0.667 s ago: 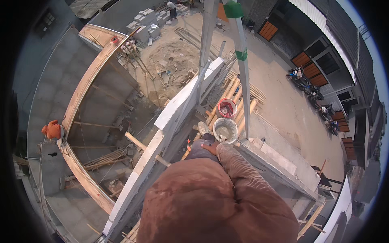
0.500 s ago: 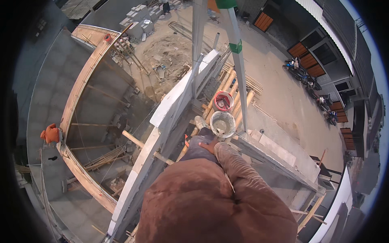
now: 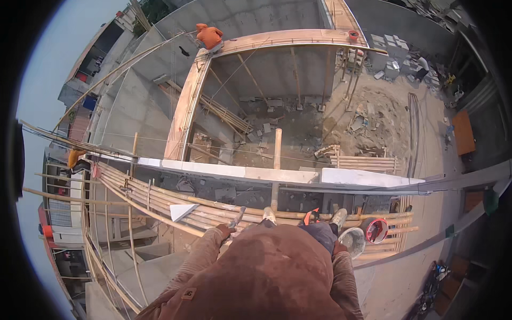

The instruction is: The person applies mortar to the top of a wall using a trowel and places a large white block onto the mortar.

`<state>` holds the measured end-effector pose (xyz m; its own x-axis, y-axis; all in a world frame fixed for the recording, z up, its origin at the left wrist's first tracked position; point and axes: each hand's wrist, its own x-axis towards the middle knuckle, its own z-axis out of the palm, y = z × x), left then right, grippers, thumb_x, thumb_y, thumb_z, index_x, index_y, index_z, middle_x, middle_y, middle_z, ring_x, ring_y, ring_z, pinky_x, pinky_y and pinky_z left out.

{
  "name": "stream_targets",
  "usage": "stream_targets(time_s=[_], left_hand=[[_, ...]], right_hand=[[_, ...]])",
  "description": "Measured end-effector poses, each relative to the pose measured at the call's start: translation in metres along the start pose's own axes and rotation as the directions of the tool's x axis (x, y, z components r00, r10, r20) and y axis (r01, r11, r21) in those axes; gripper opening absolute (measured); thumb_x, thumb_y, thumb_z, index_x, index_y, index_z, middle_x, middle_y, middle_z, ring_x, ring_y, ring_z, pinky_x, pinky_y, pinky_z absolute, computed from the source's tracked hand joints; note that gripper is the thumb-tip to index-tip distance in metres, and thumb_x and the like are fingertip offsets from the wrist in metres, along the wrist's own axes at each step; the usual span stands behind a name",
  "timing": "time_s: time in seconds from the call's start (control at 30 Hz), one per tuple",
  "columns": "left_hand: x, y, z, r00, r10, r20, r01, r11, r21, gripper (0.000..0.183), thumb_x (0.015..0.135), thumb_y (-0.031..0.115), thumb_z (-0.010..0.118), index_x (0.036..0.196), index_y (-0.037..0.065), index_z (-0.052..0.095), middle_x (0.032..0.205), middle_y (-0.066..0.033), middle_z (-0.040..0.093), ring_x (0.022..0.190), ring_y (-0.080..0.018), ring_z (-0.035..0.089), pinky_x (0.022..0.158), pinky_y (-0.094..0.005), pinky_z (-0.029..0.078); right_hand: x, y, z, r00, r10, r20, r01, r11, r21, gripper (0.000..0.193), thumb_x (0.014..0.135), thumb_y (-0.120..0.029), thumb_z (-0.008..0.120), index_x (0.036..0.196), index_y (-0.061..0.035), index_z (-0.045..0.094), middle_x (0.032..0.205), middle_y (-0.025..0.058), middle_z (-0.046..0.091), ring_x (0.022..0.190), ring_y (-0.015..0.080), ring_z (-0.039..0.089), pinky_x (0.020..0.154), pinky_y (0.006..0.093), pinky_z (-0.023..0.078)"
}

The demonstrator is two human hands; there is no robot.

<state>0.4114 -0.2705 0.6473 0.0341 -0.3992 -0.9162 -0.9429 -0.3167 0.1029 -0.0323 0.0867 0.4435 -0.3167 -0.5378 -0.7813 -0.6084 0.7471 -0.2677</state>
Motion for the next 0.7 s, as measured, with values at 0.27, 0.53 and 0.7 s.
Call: stream_targets(time_s=[0.27, 0.53, 0.7], left_hand=[[0.006, -0.118, 0.148, 0.946, 0.165, -0.278, -0.165, 0.986, 0.022, 0.062, 0.083, 0.058, 0.062, 0.107, 0.002, 0.072, 0.096, -0.0248, 0.071, 0.094, -0.0384, 0.069, 0.084, -0.0474, 0.052], [-0.020, -0.110, 0.241, 0.952, -0.302, -0.053, 0.239, 0.839, -0.488, 0.056, 0.088, 0.056, 0.062, 0.120, 0.010, 0.071, 0.117, -0.0225, 0.068, 0.112, -0.0334, 0.065, 0.093, -0.0444, 0.050], [-0.036, -0.129, 0.269, 0.992, -0.122, -0.026, 0.101, 0.906, -0.411, 0.059, 0.088, 0.054, 0.064, 0.128, 0.010, 0.067, 0.116, -0.0198, 0.070, 0.112, -0.0299, 0.065, 0.099, -0.0418, 0.046]], right_hand=[[0.074, -0.047, -0.118, 0.969, -0.240, 0.065, 0.248, 0.945, -0.213, 0.047, 0.097, -0.044, 0.046, 0.121, -0.0073, 0.062, 0.109, 0.0241, 0.068, 0.103, 0.0387, 0.064, 0.093, 0.0475, 0.048], [0.104, -0.139, -0.212, 0.888, -0.459, -0.001, 0.449, 0.868, -0.212, 0.045, 0.090, -0.043, 0.065, 0.100, 0.0001, 0.071, 0.091, 0.0219, 0.073, 0.083, 0.0324, 0.071, 0.076, 0.0434, 0.055], [0.080, -0.213, -0.183, 0.891, -0.452, -0.033, 0.453, 0.884, 0.118, 0.041, 0.087, -0.039, 0.070, 0.090, 0.0018, 0.074, 0.079, 0.0170, 0.073, 0.074, 0.0248, 0.070, 0.071, 0.0379, 0.055]])
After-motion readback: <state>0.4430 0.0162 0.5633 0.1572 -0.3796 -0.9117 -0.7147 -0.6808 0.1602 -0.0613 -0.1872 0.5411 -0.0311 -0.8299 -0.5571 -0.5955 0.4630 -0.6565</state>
